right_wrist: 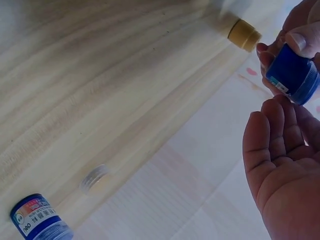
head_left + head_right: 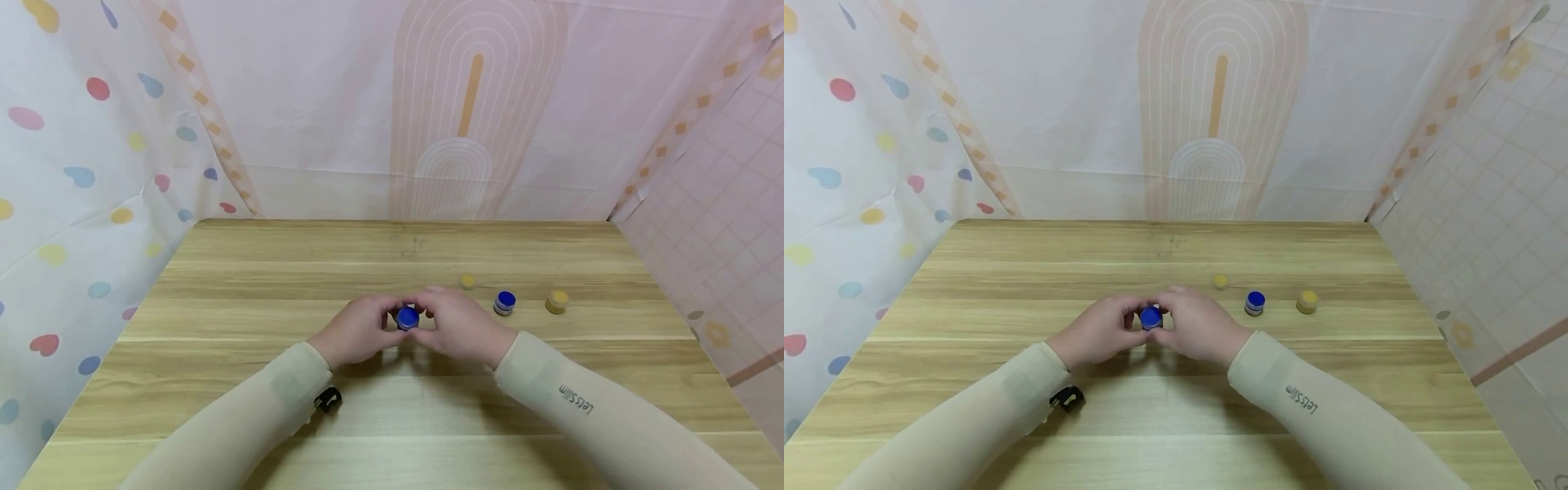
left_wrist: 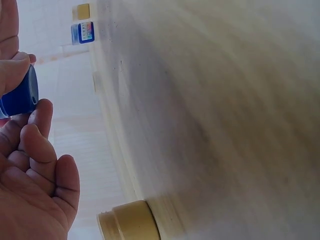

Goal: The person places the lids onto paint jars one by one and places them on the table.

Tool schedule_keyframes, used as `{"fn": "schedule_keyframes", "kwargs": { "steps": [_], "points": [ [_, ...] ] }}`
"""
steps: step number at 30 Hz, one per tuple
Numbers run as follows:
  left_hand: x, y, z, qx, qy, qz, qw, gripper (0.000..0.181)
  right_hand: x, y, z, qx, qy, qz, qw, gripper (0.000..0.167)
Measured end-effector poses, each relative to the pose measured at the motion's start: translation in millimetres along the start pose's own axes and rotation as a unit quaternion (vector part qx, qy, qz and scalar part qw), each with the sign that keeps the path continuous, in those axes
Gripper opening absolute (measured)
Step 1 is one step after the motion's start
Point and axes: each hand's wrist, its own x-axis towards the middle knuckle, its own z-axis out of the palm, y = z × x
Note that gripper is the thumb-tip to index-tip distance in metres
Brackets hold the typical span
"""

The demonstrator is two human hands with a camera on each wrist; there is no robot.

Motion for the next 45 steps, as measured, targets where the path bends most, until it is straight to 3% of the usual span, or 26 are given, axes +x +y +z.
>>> {"fn": "schedule_keyframes", "kwargs": {
  "steps": [9, 18, 24, 31, 40, 45],
  "points": [
    [-0.2, -0.2, -0.2, -0.013, -0.005, 0.000, 0.9999, 0.030, -0.7, -1.5, -2.1, -0.010, -0.007, -0.012, 0.9999, 0.042],
    [-0.1, 1.0, 1.1, -0.010, -0.006, 0.000, 0.9999, 0.025, 0.3, -4.0, -0.3, 0.006, -0.016, 0.041, 0.9990, 0.034],
    [0.0, 1.0, 0.7, -0.005, -0.002, -0.001, 1.0000, 0.022, -0.4, -2.2, 0.1, 0.001, -0.006, 0.022, 0.9997, 0.044],
    [0.3, 1.1, -1.0, -0.013, -0.006, -0.004, 0.9999, 0.023, -0.6, -2.5, -2.4, -0.013, -0.001, -0.006, 0.9999, 0.045],
    [-0.2, 1.2, -0.8, -0.011, -0.005, -0.005, 0.9999, 0.029, -1.0, -2.6, -2.9, -0.013, -0.009, -0.002, 0.9999, 0.041],
    [0.5, 1.6, -0.1, -0.007, -0.003, 0.004, 1.0000, 0.026, -0.4, -3.1, -1.6, -0.005, -0.014, 0.029, 0.9995, 0.034]
  ]
}}
